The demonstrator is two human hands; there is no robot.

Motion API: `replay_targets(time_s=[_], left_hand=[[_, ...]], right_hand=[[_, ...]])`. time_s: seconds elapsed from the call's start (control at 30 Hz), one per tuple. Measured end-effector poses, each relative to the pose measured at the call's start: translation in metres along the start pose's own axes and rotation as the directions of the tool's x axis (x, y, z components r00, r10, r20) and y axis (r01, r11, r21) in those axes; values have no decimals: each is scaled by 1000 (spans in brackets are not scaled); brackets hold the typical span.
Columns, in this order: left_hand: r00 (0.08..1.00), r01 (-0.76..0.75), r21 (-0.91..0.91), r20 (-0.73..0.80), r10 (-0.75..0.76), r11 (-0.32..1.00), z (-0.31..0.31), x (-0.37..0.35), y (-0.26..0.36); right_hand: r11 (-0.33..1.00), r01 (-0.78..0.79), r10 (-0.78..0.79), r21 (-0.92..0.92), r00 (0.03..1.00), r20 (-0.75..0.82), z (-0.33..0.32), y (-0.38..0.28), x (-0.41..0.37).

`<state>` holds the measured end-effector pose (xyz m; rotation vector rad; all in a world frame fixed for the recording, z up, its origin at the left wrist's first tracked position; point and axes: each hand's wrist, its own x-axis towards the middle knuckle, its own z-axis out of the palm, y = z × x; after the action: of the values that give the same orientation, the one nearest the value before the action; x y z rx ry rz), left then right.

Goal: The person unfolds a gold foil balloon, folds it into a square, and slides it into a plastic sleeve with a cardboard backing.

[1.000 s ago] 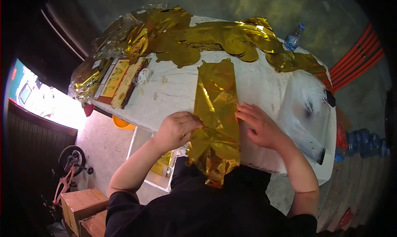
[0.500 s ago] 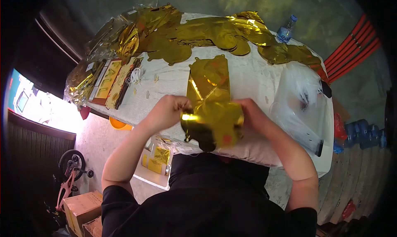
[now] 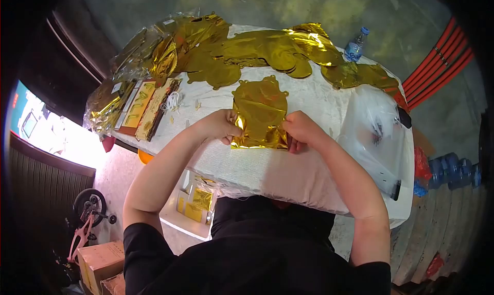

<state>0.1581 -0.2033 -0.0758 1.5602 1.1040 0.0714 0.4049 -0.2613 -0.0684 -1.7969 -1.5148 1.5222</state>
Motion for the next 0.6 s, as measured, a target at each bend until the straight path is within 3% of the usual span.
replay_targets(time_s=[0.17,0.23,0.3,0.43,0.6], left_hand=[[986,-92,-69,-149,81,993,14,-12,1],[973,-103,13,-204,103,995,17,-15,-1],[972,-116,-1,-208,113,993,19,-18,-1],[968,-136,-44,-219,123,990,19,-17,-3],[969,-80,-29,-235,71,996,19,-21,4]], right_hand=[[970,-28,22,-243,999,-28,2,-9,12],[951,-41,35,-305,999,-26,4,-10,13],[884,38,-93,-467,991,-94,7,-10,10],[891,75,-157,-449,976,-150,8,-11,12],[869,3,-73,-494,990,-123,8,-18,13]])
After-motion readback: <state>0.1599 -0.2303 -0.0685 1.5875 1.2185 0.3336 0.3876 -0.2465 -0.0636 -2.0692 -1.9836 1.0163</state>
